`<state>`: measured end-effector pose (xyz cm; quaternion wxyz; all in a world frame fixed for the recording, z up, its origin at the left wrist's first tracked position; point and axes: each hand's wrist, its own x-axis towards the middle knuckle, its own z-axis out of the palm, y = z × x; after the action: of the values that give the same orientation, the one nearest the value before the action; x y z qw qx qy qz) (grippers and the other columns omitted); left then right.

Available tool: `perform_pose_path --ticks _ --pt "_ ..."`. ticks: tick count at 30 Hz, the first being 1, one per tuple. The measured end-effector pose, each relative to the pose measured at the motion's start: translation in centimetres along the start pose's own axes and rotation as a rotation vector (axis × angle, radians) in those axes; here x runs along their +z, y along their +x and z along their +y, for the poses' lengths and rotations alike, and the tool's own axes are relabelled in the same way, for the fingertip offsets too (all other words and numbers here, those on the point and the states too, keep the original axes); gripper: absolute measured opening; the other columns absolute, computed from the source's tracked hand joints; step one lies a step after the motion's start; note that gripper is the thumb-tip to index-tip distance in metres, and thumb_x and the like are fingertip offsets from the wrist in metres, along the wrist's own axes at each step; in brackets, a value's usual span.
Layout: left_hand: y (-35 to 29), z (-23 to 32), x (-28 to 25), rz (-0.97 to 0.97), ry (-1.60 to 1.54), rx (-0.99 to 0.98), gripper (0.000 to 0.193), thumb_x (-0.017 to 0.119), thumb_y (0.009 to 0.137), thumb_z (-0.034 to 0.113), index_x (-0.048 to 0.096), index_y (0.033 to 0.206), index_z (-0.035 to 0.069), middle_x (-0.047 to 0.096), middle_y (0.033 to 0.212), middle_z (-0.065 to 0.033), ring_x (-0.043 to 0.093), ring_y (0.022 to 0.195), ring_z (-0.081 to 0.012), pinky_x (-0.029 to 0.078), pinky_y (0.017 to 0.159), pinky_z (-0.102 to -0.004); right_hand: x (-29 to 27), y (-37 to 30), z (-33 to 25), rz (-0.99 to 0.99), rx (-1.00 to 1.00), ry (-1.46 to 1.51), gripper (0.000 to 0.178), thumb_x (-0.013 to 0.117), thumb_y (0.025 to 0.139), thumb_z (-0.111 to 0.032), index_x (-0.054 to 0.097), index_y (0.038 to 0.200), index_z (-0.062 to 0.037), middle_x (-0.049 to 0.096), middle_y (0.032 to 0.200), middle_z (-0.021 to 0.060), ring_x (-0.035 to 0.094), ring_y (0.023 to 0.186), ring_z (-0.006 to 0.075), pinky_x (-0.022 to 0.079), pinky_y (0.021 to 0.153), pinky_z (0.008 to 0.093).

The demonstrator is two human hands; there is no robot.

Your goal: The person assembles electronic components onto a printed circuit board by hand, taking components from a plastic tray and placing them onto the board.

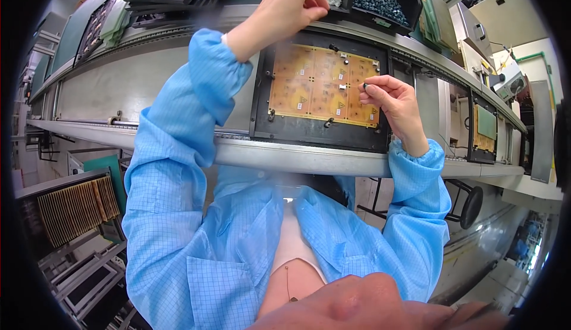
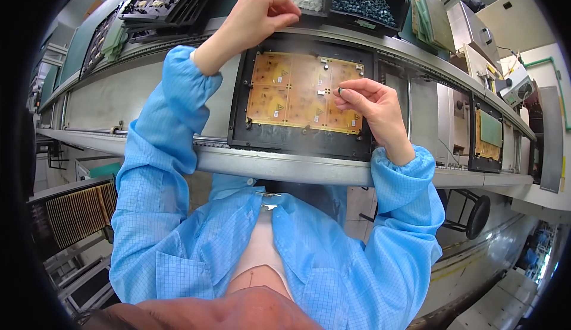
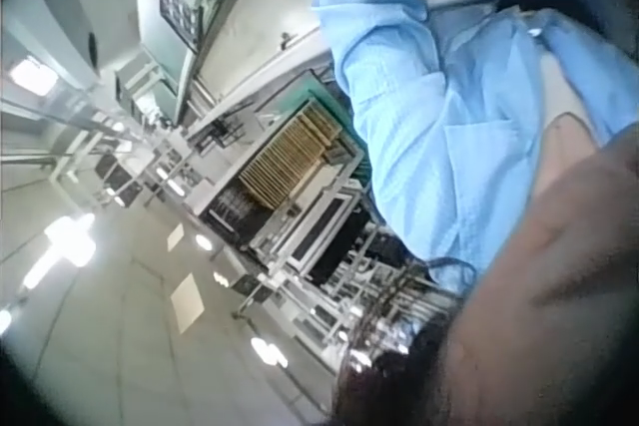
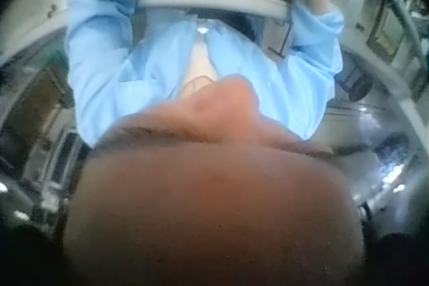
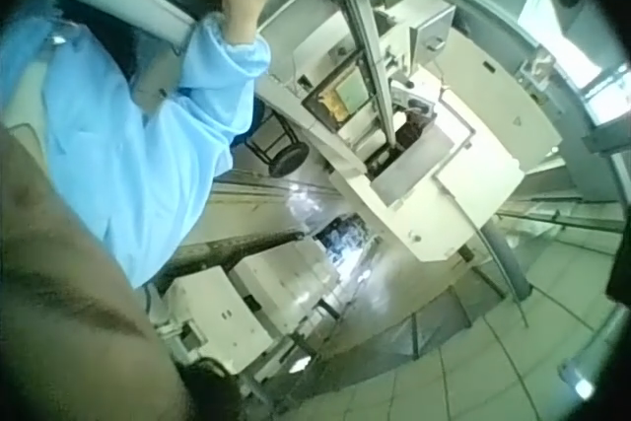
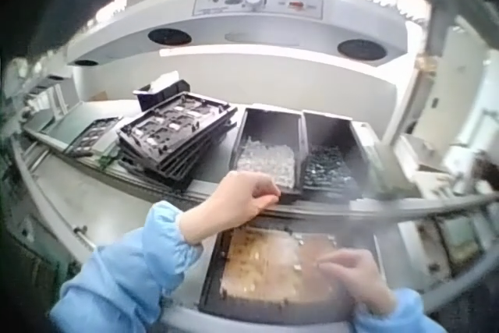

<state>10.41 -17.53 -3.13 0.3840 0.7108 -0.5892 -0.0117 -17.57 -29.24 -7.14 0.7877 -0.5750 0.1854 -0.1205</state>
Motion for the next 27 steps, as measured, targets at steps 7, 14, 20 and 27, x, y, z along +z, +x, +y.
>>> perform_pose_path --ticks 7,14,20,27 --pt "-5.8 1.4 -0.9 -0.189 -0.297 -0.175 0.015 0.073 0.084 0.014 0.075 0.096 0.005 0.074 0.083 -0.0102 0.071 0.077 -0.0189 0.056 0.073 -0.0306 2.3 0.8 0.2 0.101 -0.186 -0.696 0.013 0.067 0.091 0.0 0.072 0.102 0.0015 0.069 0.094 0.0057 0.065 0.081 0.0121 0.052 0.075 0.0237" --pt "-7.5 0.6 -1.1 -0.198 -0.385 -0.23 0.014 0.071 0.087 0.012 0.074 0.096 0.002 0.073 0.082 -0.0066 0.067 0.074 -0.0123 0.055 0.07 -0.027 3.4 1.1 0.2 0.137 -0.292 -1.077 0.013 0.071 0.086 -0.001 0.073 0.099 -0.002 0.067 0.087 0.0072 0.061 0.074 0.014 0.049 0.068 0.026" --pt "-7.6 0.2 -1.2 -0.18 -0.435 -0.209 0.014 0.069 0.089 0.011 0.072 0.097 0.0 0.071 0.081 -0.0041 0.064 0.072 -0.0077 0.053 0.068 -0.0237 4.0 0.7 0.2 0.185 -0.389 -1.261 0.008 0.073 0.085 -0.005 0.074 0.091 -0.0005 0.063 0.082 0.0083 0.058 0.07 0.0168 0.048 0.064 0.0278" --pt "-7.8 0.0 -1.0 -0.137 -0.427 -0.142 0.015 0.073 0.082 0.013 0.076 0.094 0.004 0.075 0.084 -0.0107 0.072 0.076 -0.0185 0.057 0.072 -0.0295 4.5 0.2 0.9 0.238 -0.42 -1.365 0.009 0.074 0.084 -0.007 0.074 0.089 0.0002 0.062 0.08 0.0085 0.056 0.075 0.0202 0.046 0.065 0.0314"
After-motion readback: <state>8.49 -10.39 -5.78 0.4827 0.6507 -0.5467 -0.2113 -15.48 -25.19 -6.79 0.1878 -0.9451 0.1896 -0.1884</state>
